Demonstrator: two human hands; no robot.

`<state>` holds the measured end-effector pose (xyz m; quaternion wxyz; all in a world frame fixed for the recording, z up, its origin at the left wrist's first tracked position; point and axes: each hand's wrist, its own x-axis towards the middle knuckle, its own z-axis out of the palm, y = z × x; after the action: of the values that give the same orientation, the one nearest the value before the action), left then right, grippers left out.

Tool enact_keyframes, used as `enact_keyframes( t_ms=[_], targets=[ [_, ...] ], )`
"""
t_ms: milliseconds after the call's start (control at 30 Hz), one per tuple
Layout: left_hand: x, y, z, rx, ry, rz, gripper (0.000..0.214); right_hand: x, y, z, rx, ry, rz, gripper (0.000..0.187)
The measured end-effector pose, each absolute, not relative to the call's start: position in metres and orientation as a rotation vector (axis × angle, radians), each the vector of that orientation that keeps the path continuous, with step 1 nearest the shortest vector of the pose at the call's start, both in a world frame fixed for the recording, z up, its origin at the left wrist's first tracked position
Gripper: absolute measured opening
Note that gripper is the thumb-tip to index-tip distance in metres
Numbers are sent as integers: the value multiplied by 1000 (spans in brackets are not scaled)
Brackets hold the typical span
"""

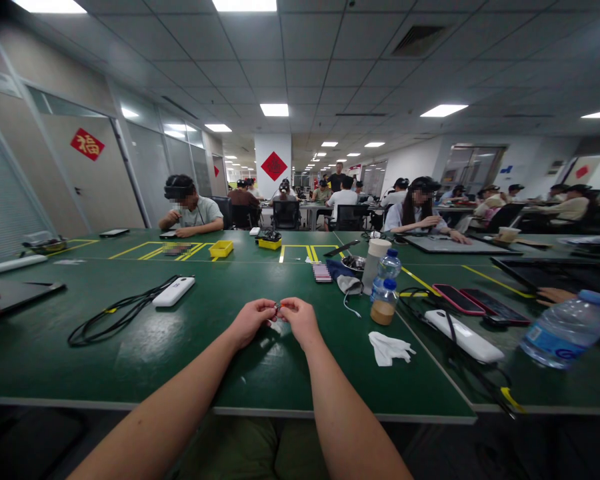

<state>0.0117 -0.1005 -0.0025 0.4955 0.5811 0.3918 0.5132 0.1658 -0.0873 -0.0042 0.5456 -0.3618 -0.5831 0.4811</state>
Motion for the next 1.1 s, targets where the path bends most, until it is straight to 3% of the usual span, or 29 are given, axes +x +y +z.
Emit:
enact_keyframes(
  t_ms=[767, 1100],
  targets=[
    [13, -99, -5, 1445, 1036, 1304, 16, 167, -85, -5, -917, -1506, 980, 21],
    [11, -100, -1, 1498, 1069, 1237, 30, 165, -89, -1, -867, -1485, 1072, 23]
  ],
)
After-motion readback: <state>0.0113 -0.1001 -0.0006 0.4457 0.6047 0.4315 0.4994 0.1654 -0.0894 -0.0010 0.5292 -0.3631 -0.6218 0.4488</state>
